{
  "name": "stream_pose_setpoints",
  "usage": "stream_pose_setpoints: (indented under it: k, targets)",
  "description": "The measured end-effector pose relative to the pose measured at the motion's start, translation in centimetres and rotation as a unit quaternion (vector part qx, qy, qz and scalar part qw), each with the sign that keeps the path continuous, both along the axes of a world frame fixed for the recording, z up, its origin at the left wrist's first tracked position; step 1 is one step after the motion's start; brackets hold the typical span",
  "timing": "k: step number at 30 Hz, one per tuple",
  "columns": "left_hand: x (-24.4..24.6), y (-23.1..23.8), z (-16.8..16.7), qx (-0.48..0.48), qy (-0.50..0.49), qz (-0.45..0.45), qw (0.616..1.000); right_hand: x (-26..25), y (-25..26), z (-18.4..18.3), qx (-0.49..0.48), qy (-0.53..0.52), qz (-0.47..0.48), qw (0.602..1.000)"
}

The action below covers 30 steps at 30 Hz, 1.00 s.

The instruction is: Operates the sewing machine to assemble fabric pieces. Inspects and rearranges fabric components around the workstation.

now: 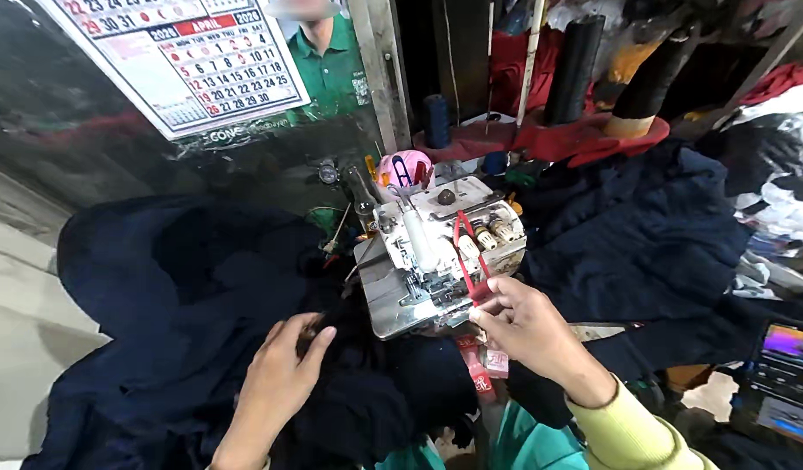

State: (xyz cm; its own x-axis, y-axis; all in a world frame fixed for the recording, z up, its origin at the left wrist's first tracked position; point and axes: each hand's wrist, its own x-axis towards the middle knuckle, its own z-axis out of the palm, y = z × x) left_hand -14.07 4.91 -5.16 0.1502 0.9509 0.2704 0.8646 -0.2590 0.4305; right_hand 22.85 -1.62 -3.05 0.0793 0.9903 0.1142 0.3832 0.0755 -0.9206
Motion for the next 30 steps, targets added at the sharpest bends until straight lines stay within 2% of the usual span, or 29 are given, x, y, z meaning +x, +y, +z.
stream_pose_setpoints:
  k: [2,6,8,10,13,19,25,28,30]
  targets:
    - [-0.8,-0.7,-1.7,0.042,0.028,0.003,0.999,0.7,-0.5,-0.5,0.005,0.024,-0.005,1.000]
    - [-0.9,-1.3,-5.8,0.089,0.022,-0.058,0.994,1.1,-1.0,-1.0,0.017,0.066,0.000,0.998]
    - [-1.4,-1.6,-5.2,0.124,0.006,-0.035,0.992,1.3,-1.3,-0.9,0.015,0.071,0.008,0.997]
    - [-2.8,-2.0,-3.8,0.151,0.010,0.045,0.987,1.6,-1.8,-1.0,0.017,0.064,0.012,0.998]
    - [-6.0,-2.2,-4.3,0.088,0.054,0.119,0.988,1.9,-2.3,-1.4,0.020,0.061,0.013,0.998]
    - [-7.9,-2.5,-4.8,0.018,0.099,0.080,0.992,1.3,-2.4,-2.0,0.027,0.059,0.027,0.998]
    - [-9.9,-1.3,-2.0,-0.050,0.099,0.026,0.994,1.0,-2.7,-1.7,0.032,0.058,0.023,0.998]
    - [-11.5,-1.6,1.1,-0.070,0.173,-0.007,0.982,1.1,-2.9,-1.6,0.044,0.056,0.014,0.997]
    - [-12.4,-2.8,4.4,-0.151,0.237,0.000,0.960,1.1,-2.9,-1.5,0.044,0.063,0.012,0.997]
